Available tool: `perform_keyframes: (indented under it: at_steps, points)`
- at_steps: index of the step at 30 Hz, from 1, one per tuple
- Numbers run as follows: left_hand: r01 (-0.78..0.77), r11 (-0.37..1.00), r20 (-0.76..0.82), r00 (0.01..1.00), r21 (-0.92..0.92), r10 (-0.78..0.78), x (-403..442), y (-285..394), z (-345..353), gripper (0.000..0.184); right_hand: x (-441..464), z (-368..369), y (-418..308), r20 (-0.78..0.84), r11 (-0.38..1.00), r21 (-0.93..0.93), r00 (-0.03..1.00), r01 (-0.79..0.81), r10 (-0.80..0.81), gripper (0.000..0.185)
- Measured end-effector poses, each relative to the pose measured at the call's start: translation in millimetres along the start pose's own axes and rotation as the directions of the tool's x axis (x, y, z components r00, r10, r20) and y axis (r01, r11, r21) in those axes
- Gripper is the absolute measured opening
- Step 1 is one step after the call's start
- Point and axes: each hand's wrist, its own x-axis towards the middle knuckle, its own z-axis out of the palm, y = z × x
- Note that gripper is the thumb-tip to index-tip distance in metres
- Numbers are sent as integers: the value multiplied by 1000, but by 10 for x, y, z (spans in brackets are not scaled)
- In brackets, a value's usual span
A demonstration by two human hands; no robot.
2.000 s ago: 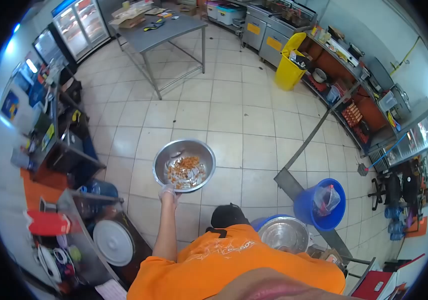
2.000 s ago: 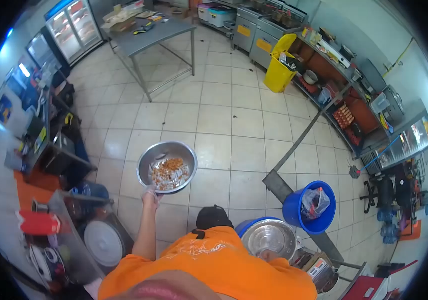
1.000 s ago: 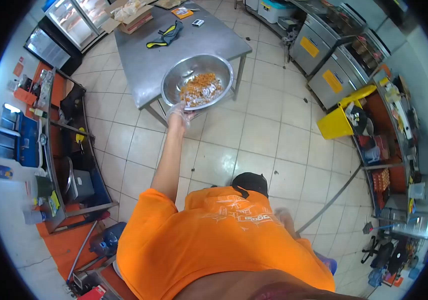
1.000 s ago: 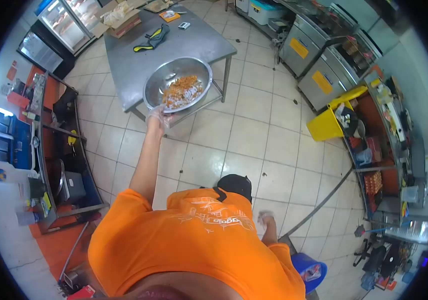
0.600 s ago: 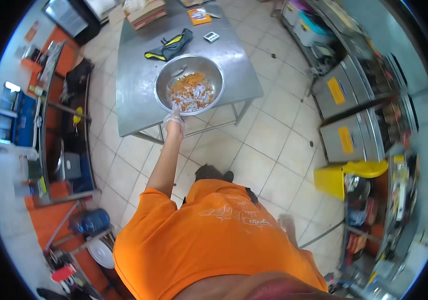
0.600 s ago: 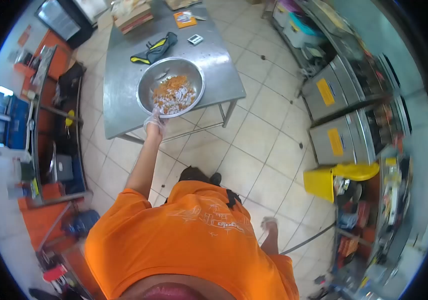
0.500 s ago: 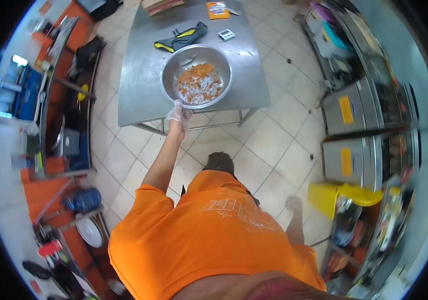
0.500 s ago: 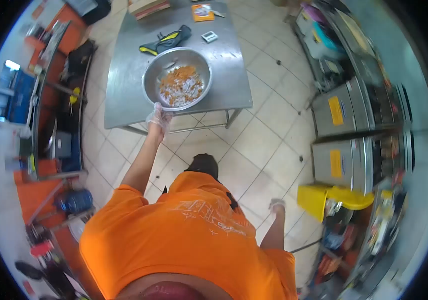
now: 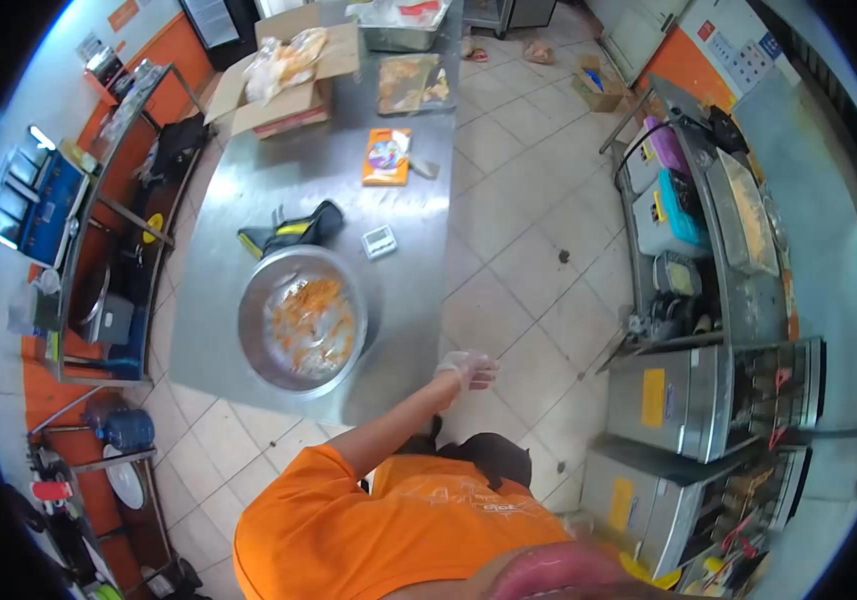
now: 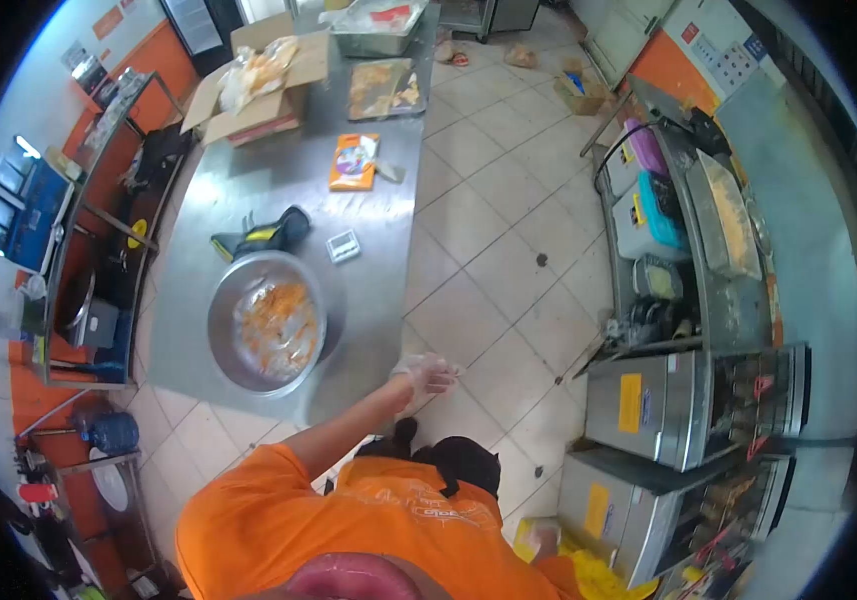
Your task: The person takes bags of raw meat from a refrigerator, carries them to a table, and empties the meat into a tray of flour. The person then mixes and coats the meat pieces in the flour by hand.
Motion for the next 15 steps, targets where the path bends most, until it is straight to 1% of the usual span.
perform_keyframes:
  at_steps: [1, 2, 3, 5, 6, 7, 8, 9, 10, 11, 12, 13, 14, 15]
  points:
    - [-1, 999, 15, 1000, 36, 1, 290, 159, 207, 35, 107, -54, -30, 2, 996, 85, 1000, -15, 15, 46]
    - [-1, 998, 25, 1000, 61, -1, 626, 272, 415, 37, 268, -203, -63, -1, 992, 123, 1000, -12, 12, 46]
    - [-18, 999, 20, 1000, 41, 17, 893, 430, 597, 37, 441, -386, -122, -10, 989, 147, 1000, 7, -5, 46]
    - [-29, 994, 1, 1000, 103, 29, 1280, 771, 936, 37, 796, -898, -210, -26, 987, 151, 998, 59, -56, 45]
    - [-36, 996, -33, 999, 77, 38, 1363, 909, 1024, 37, 990, -1196, -247, -36, 986, 135, 995, 94, -90, 44]
    - [-111, 994, -67, 991, 20, 112, 1384, 985, 1090, 40, 1225, -1531, -263, -48, 986, 99, 990, 134, -130, 44]
    - [-227, 973, -108, 969, -30, 223, 1510, 1209, 1171, 43, 1512, -1935, -301, -58, 982, 52, 983, 180, -177, 44]
    - [-285, 957, -166, 947, -49, 273, 1655, 1445, 1172, 43, 1832, -2345, -369, -70, 975, -7, 973, 222, -222, 43]
    - [-325, 933, -382, 890, -153, 248, 1732, 1492, 1166, 36, 2126, -2776, -397, -76, 961, -97, 961, 258, -265, 43]
    - [-384, 886, -581, 795, -260, 174, 1748, 1508, 1166, 30, 2464, -3249, -422, -78, 931, -219, 946, 291, -314, 43]
    - [-545, 794, -699, 678, -270, 228, 1708, 1620, 1146, 27, 2915, -3757, -501, -74, 859, -396, 921, 326, -384, 42]
    - [-685, 684, -807, 539, -252, 243, 1628, 1700, 1127, 25, 3403, -4333, -604, -58, 711, -617, 881, 338, -469, 42]
    - [-743, 666, -856, 386, -68, 343, 1541, 1756, 974, 24, 3992, -4984, -782, -9, 412, -865, 811, 287, -585, 42]
    - [-753, 649, -865, 249, 111, 437, 1457, 1788, 827, 22, 4604, -5662, -1096, 64, 80, -982, 703, 169, -708, 41]
